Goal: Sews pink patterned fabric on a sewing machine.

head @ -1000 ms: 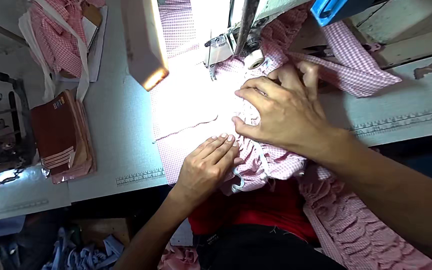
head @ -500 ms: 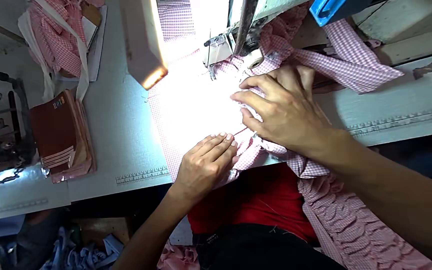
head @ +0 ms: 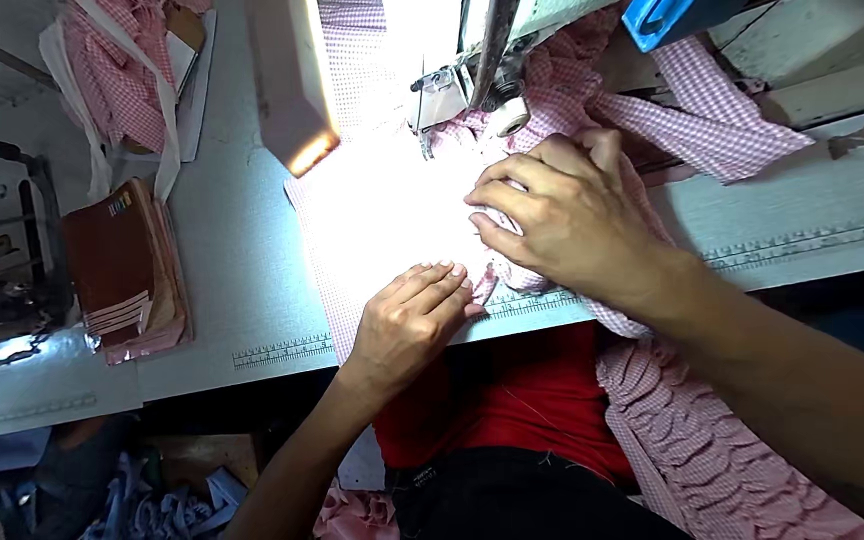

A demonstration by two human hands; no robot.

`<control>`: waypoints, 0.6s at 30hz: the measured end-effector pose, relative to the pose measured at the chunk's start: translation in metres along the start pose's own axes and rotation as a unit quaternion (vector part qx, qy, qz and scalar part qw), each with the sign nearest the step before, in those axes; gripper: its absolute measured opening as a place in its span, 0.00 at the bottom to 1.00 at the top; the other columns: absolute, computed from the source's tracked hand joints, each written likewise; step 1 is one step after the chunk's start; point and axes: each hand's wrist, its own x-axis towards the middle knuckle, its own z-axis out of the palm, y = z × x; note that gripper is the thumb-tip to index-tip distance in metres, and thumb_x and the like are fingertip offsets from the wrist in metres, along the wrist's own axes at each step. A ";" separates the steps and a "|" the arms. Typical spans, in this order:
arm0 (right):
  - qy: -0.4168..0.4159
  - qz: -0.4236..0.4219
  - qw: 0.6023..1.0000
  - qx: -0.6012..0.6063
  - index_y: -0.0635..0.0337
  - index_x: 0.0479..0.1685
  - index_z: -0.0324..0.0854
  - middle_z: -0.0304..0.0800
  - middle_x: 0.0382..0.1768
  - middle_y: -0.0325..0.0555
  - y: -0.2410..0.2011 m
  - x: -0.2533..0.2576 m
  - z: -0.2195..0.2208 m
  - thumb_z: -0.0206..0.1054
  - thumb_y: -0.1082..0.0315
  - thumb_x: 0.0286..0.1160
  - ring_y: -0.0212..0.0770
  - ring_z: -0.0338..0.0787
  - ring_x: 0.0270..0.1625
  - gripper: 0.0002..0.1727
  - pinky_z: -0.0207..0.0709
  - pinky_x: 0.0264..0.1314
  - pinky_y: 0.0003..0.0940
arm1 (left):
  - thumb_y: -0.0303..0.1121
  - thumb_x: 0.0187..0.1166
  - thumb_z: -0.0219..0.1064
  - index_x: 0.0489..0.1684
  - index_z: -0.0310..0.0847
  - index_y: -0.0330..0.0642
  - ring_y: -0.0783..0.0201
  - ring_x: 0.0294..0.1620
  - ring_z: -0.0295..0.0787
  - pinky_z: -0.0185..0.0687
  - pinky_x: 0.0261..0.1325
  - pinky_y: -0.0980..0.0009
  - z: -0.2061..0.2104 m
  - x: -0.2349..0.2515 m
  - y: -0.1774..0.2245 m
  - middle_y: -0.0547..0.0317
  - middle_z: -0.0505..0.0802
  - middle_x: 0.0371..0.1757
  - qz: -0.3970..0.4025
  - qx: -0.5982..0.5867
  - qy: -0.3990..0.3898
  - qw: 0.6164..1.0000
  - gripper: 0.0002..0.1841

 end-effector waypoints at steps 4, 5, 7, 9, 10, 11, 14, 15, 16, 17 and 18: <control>-0.010 0.034 0.999 -0.029 0.46 0.61 0.88 0.88 0.60 0.49 0.005 0.007 0.000 0.53 0.48 0.85 0.61 0.81 0.66 0.22 0.54 0.73 0.69 | 0.40 0.85 0.68 0.54 0.96 0.44 0.58 0.71 0.90 0.80 0.78 0.62 -0.001 0.008 -0.013 0.56 0.96 0.62 -0.005 -0.003 -0.002 1.000 0.13; -0.011 0.041 0.999 -0.033 0.46 0.62 0.88 0.88 0.61 0.50 0.005 0.010 0.001 0.52 0.50 0.86 0.61 0.81 0.67 0.22 0.54 0.74 0.70 | 0.40 0.85 0.67 0.55 0.95 0.45 0.58 0.72 0.88 0.79 0.80 0.60 -0.002 0.012 -0.018 0.57 0.95 0.64 -0.007 -0.007 -0.014 1.000 0.14; -0.016 0.055 0.998 -0.039 0.46 0.62 0.87 0.87 0.60 0.51 0.008 0.016 0.003 0.51 0.52 0.87 0.63 0.80 0.69 0.21 0.54 0.74 0.72 | 0.42 0.86 0.66 0.59 0.94 0.47 0.57 0.77 0.84 0.73 0.84 0.55 -0.006 0.019 -0.030 0.59 0.94 0.67 -0.011 -0.017 -0.045 0.999 0.15; -0.014 0.060 0.997 -0.046 0.48 0.62 0.86 0.87 0.58 0.55 0.012 0.024 0.002 0.51 0.52 0.87 0.66 0.79 0.69 0.21 0.54 0.73 0.73 | 0.43 0.86 0.65 0.61 0.94 0.50 0.57 0.80 0.82 0.66 0.88 0.50 -0.008 0.027 -0.041 0.62 0.93 0.69 -0.013 -0.028 -0.059 0.998 0.16; -0.009 0.061 0.997 -0.049 0.48 0.61 0.86 0.87 0.57 0.56 0.015 0.028 0.002 0.51 0.52 0.87 0.66 0.80 0.68 0.21 0.54 0.73 0.73 | 0.43 0.87 0.65 0.61 0.94 0.51 0.56 0.80 0.81 0.64 0.88 0.48 -0.007 0.031 -0.047 0.63 0.93 0.69 -0.010 -0.034 -0.057 0.998 0.16; 0.000 0.060 0.997 -0.051 0.49 0.61 0.87 0.88 0.56 0.57 0.019 0.032 0.002 0.52 0.53 0.86 0.67 0.80 0.67 0.21 0.55 0.72 0.72 | 0.43 0.87 0.65 0.61 0.94 0.51 0.57 0.81 0.81 0.63 0.89 0.48 -0.006 0.034 -0.054 0.64 0.93 0.69 -0.005 -0.039 -0.050 0.998 0.15; 0.023 0.059 0.996 -0.063 0.49 0.60 0.88 0.88 0.55 0.59 0.027 0.040 0.004 0.52 0.50 0.88 0.68 0.81 0.67 0.21 0.57 0.72 0.72 | 0.44 0.87 0.64 0.62 0.94 0.52 0.58 0.81 0.81 0.62 0.89 0.48 -0.004 0.041 -0.068 0.65 0.93 0.69 0.003 -0.038 -0.040 0.998 0.16; 0.028 0.067 0.995 -0.068 0.50 0.60 0.87 0.88 0.58 0.59 0.025 0.040 0.001 0.53 0.50 0.88 0.67 0.80 0.68 0.21 0.56 0.74 0.72 | 0.45 0.88 0.63 0.64 0.93 0.52 0.58 0.81 0.81 0.61 0.89 0.48 -0.004 0.044 -0.071 0.65 0.92 0.70 0.002 -0.035 -0.041 0.999 0.17; 0.035 0.072 0.994 -0.072 0.52 0.61 0.87 0.87 0.61 0.60 0.017 0.038 -0.003 0.54 0.52 0.88 0.69 0.79 0.70 0.21 0.57 0.75 0.72 | 0.46 0.87 0.63 0.64 0.93 0.52 0.58 0.81 0.80 0.61 0.89 0.48 -0.004 0.046 -0.073 0.65 0.92 0.71 0.000 -0.036 -0.040 0.999 0.17; 0.057 0.068 0.994 -0.069 0.54 0.61 0.88 0.88 0.61 0.61 0.006 0.035 -0.006 0.56 0.55 0.88 0.69 0.80 0.69 0.19 0.61 0.73 0.70 | 0.46 0.87 0.63 0.63 0.93 0.52 0.58 0.81 0.80 0.60 0.89 0.47 -0.004 0.047 -0.075 0.65 0.92 0.70 -0.001 -0.039 -0.040 0.998 0.17; 0.083 0.060 0.993 -0.050 0.54 0.61 0.89 0.90 0.59 0.59 -0.007 0.031 -0.006 0.58 0.59 0.88 0.66 0.83 0.66 0.17 0.66 0.70 0.66 | 0.46 0.87 0.63 0.61 0.94 0.52 0.58 0.81 0.80 0.60 0.90 0.46 -0.005 0.048 -0.077 0.65 0.93 0.69 -0.002 -0.041 -0.040 0.998 0.17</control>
